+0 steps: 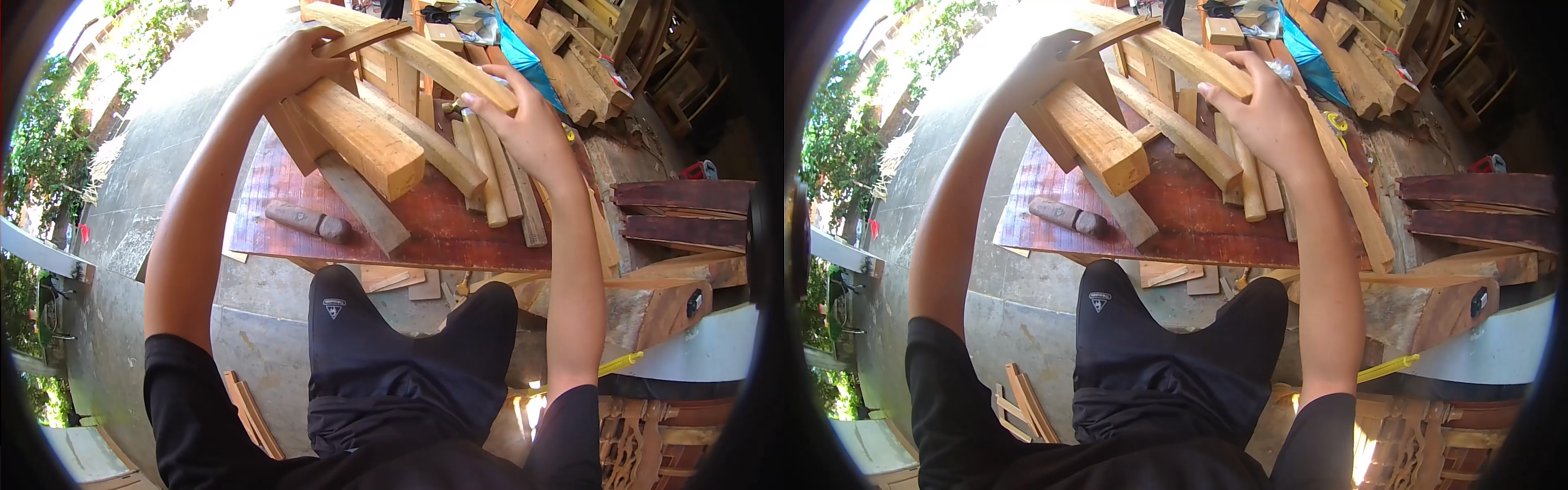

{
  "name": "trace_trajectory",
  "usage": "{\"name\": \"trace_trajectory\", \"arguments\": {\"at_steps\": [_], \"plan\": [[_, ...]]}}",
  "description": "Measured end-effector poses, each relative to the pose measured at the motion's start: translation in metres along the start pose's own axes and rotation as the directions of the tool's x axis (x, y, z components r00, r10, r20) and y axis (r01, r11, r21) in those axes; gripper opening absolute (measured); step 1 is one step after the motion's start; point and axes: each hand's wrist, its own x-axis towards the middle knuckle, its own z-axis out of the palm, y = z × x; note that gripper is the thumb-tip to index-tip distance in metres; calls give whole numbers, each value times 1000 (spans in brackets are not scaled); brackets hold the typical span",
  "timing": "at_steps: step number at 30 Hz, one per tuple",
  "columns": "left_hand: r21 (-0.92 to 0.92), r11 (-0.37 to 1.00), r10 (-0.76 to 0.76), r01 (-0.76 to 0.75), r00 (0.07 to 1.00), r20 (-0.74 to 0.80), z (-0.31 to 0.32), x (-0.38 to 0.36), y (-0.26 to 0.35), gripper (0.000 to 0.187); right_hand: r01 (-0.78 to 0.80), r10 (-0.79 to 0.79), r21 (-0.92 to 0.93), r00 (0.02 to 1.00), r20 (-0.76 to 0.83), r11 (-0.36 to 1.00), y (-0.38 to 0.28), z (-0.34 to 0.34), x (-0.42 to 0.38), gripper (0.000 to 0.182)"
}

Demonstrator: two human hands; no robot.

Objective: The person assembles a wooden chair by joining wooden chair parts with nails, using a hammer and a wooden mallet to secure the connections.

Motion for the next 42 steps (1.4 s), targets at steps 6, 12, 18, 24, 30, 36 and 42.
{"name": "trace_trajectory", "arguments": {"at_steps": [6, 12, 18, 24, 30, 36, 42], "plan": [[-17, 996, 88, -88, 995, 40, -4, 8, -20, 72, 82, -68, 211, 995, -72, 974, 13, 6, -24, 76], [-96, 992, 91, -76, 981, 169, -15, 22, -51, 66, 82, -39, 453, 994, -104, 888, 34, 30, -58, 87], [-210, 969, -90, 127, 980, 179, -26, 6, -15, 70, 46, -50, -23, 977, -209, 999, 72, 59, -114, 60], [-154, 987, -13, 40, 984, 176, -33, 4, -57, 67, -19, -3, -116, 983, -182, 993, 81, 64, -118, 62], [-148, 986, -45, 79, 974, 221, -32, 3, -42, 67, 29, -40, -106, 993, -109, 994, 85, 75, -107, 55], [-170, 985, 0, 33, 982, 190, -27, 4, -48, 66, 12, -24, -121, 995, -94, 993, 79, 79, -108, 44], [-151, 988, -16, 39, 988, 151, -19, -1, -22, 67, 2, -13, -74, 989, -147, 997, 75, 84, -110, 42]]}}
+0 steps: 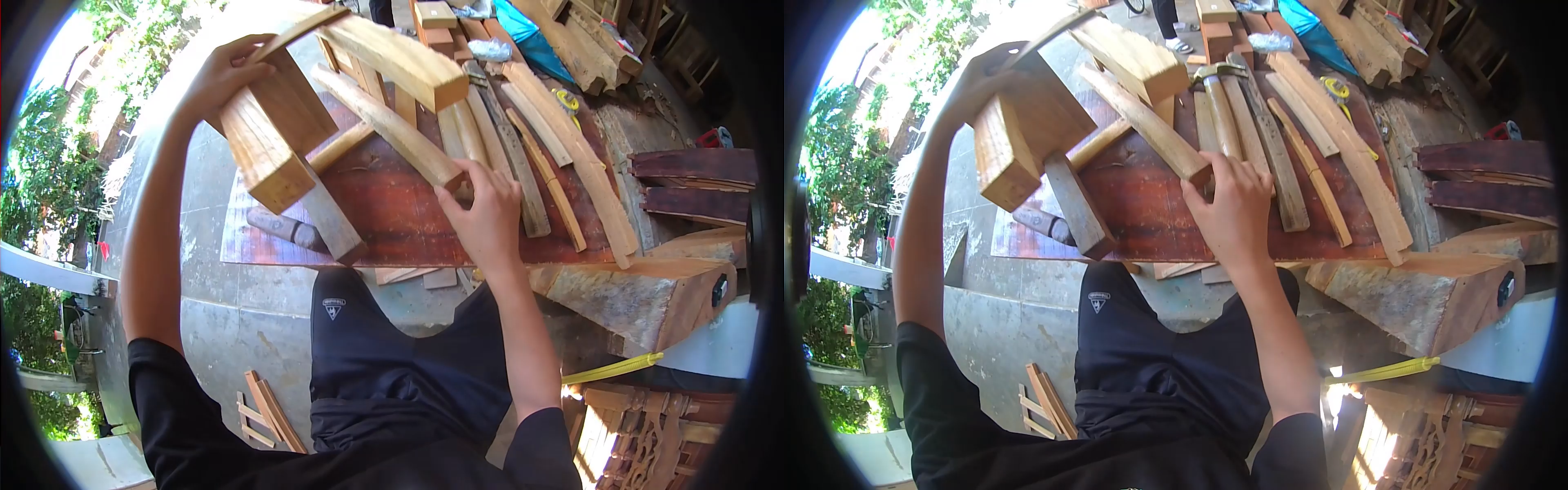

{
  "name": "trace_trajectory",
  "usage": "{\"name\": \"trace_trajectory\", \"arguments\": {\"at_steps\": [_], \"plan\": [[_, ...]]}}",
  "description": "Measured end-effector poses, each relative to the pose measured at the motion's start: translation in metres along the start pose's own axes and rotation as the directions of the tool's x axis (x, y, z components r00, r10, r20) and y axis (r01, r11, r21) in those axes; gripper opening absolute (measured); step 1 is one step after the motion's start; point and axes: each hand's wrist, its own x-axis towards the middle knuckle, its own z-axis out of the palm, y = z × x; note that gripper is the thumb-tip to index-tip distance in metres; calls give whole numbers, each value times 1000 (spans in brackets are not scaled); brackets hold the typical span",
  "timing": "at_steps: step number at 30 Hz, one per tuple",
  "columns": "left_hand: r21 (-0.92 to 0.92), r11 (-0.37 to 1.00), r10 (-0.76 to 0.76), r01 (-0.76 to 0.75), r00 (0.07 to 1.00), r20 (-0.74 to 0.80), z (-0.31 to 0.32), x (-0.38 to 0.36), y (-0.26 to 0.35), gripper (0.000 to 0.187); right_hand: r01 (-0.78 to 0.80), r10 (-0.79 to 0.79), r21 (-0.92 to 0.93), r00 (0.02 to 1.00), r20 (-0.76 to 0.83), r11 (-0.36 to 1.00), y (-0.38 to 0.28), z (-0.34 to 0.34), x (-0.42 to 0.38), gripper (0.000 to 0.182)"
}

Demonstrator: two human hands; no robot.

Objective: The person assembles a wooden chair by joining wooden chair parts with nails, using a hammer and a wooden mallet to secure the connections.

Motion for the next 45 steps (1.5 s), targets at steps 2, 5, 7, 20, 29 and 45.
{"name": "trace_trajectory", "arguments": {"at_steps": [2, 5, 7, 20, 29, 45], "plan": [[-19, 999, 27, -27, 1000, -6, 1, 1, 0, 67, -22, 22, 10, 1000, 10, 1000, 1, 3, -2, 43], [49, 997, 53, -52, 998, -17, 1, 3, 3, 67, 28, -43, -131, 992, -116, 991, -9, 6, -9, 43], [98, 993, 65, -61, 997, -38, 4, 3, 4, 68, 71, -101, -158, 976, -192, 985, -27, 7, -17, 42], [190, 979, 108, -75, 979, -172, 21, 4, 2, 65, 422, -397, -147, 902, 170, 895, -170, 71, -69, 60], [293, 953, -31, 77, 987, -157, 15, -19, 45, 64, 386, -317, -437, 922, 224, 813, -175, 116, -61, 65], [329, 942, 2, 58, 984, -177, 17, -17, 41, 60, 219, -294, 448, 950, 105, 867, -159, 49, -66, 41]]}}
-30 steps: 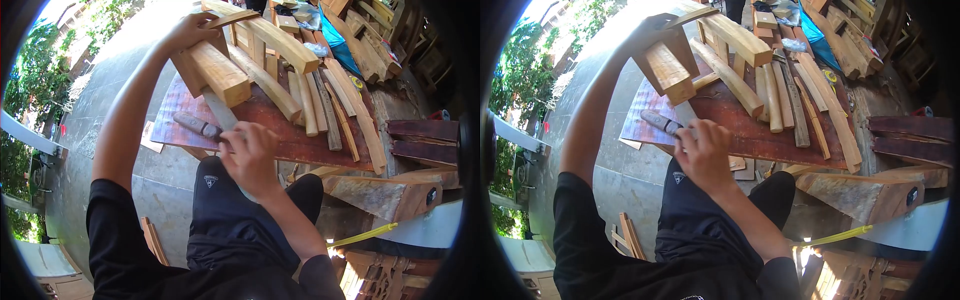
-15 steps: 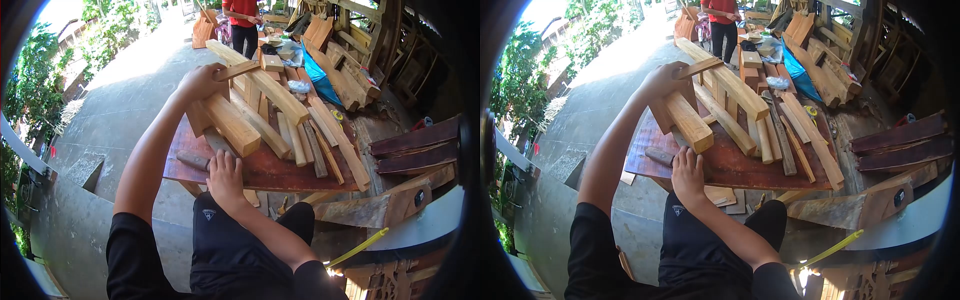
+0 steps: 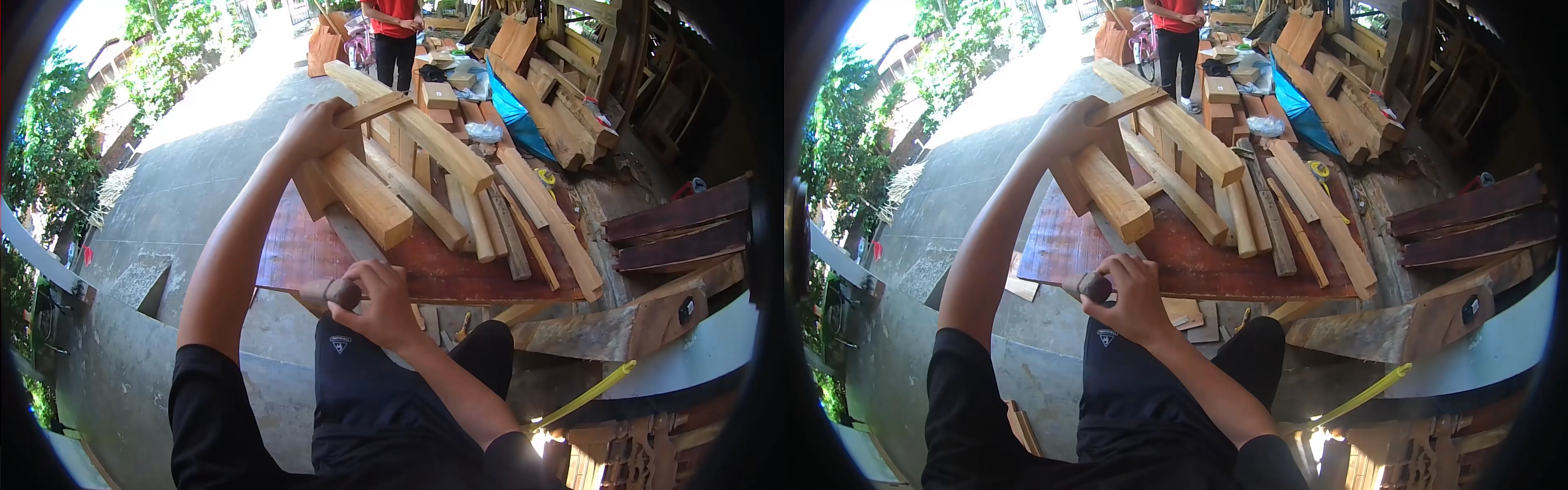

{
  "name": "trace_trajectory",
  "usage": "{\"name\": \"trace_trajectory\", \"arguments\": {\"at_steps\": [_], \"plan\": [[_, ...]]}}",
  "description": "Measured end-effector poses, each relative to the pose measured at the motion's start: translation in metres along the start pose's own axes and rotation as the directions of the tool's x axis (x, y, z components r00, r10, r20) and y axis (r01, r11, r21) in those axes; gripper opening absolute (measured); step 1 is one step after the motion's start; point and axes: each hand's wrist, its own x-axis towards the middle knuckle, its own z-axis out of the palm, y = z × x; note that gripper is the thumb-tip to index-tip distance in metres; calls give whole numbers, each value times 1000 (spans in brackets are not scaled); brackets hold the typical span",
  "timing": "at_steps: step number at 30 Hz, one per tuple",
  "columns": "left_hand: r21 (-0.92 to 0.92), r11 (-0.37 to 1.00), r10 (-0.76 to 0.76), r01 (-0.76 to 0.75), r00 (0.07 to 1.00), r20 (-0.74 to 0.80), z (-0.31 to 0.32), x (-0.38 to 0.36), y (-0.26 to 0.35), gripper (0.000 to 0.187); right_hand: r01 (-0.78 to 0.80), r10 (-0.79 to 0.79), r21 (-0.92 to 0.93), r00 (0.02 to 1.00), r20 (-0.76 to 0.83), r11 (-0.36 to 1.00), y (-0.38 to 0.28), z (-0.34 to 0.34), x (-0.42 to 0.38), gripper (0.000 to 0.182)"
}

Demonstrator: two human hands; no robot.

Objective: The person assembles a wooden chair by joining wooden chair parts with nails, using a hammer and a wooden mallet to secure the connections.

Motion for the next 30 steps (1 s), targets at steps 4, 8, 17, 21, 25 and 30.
{"name": "trace_trajectory", "arguments": {"at_steps": [4, 8, 17, 21, 25, 30], "plan": [[-3, 1000, 6, -6, 1000, 13, 0, 2, -3, 55, -230, 255, 498, 967, 19, 836, 2, -30, -19, 36], [19, 999, 34, -35, 999, 14, -5, 3, 6, 48, -324, 481, 814, 874, 63, 482, 9, -65, -36, 37], [133, 989, 64, -67, 998, 26, -7, 9, 3, 41, -391, 633, 643, 750, -192, 659, 44, -142, -55, 31], [140, 977, 150, -159, 986, 74, -13, 14, -13, 49, -435, 641, 608, 750, -164, 664, 46, -148, -66, 29], [-6, 965, 263, -264, 957, 120, -26, 5, -25, 46, -508, 672, 552, 728, -135, 661, 43, -146, -76, 29], [-87, 958, 284, -272, 938, 197, -55, -19, -28, 42, -507, 659, 586, 750, -61, 632, 46, -124, -88, 29]]}}
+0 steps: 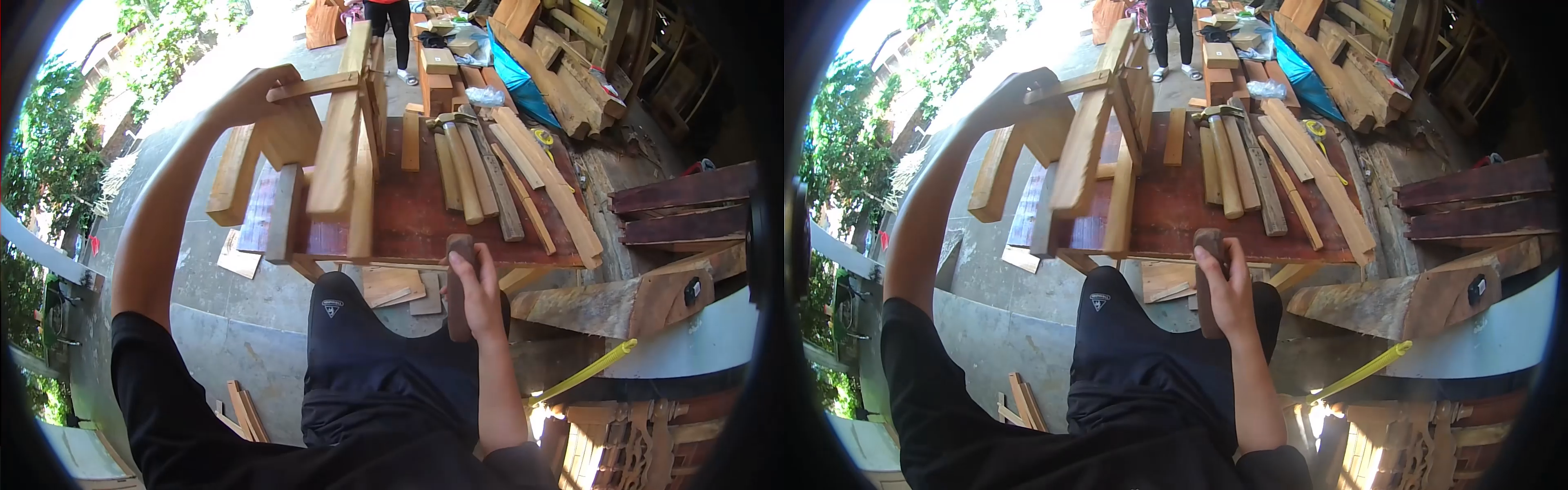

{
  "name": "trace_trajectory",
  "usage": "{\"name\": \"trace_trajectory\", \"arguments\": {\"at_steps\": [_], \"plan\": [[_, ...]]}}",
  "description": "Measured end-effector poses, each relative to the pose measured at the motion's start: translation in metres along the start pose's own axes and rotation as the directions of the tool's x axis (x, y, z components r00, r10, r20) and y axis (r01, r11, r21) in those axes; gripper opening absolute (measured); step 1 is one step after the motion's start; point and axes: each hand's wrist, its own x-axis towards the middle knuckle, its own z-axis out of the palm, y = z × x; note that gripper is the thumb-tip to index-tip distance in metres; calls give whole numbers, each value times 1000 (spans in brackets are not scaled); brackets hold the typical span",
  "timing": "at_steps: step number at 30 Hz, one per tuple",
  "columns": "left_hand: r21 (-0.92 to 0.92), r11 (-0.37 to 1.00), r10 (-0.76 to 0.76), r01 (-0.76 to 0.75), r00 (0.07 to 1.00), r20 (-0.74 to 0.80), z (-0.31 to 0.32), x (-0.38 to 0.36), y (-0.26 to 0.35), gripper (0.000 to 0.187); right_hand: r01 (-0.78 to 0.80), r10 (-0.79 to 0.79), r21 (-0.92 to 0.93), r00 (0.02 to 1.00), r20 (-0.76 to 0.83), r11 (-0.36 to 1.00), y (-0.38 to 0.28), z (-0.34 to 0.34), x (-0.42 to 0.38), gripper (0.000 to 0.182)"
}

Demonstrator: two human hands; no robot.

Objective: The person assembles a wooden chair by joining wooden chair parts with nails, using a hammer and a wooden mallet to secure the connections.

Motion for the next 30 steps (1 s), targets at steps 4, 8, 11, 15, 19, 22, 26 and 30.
{"name": "trace_trajectory", "arguments": {"at_steps": [4, 8, 11, 15, 19, 22, 26, 30], "plan": [[25, 1000, 5, -5, 1000, 0, -5, -16, -4, 43, -118, 108, 95, 989, 101, 988, 4, 22, -13, 29], [75, 997, 16, -13, 999, -37, 0, -28, -25, 47, -154, 142, 69, 977, 158, 986, 8, 36, -16, 29], [77, 997, 9, -2, 996, -92, 11, -27, -34, 51, -157, 147, 51, 977, 154, 986, 15, 36, -18, 32], [51, 998, -26, 33, 991, -134, 20, -29, -33, 58, -151, 149, 1, 979, 138, 989, 21, 33, -23, 37], [9, 998, -58, 60, 990, -130, 31, -36, -29, 68, -150, 149, 4, 982, 112, 989, 24, 21, -28, 42], [78, 997, 38, -26, 986, -162, 30, -56, -24, 71, -185, 181, 30, 979, 96, 982, 18, 11, -28, 43], [189, 982, 41, -1, 977, -210, 12, -96, 5, 60, -181, 180, 23, 983, 49, 983, 18, -5, -24, 42], [20, 979, -153, 204, 795, -588, -1, -165, 46, 40, 34, -42, -118, 997, -60, 992, 13, -16, -15, 42]]}}
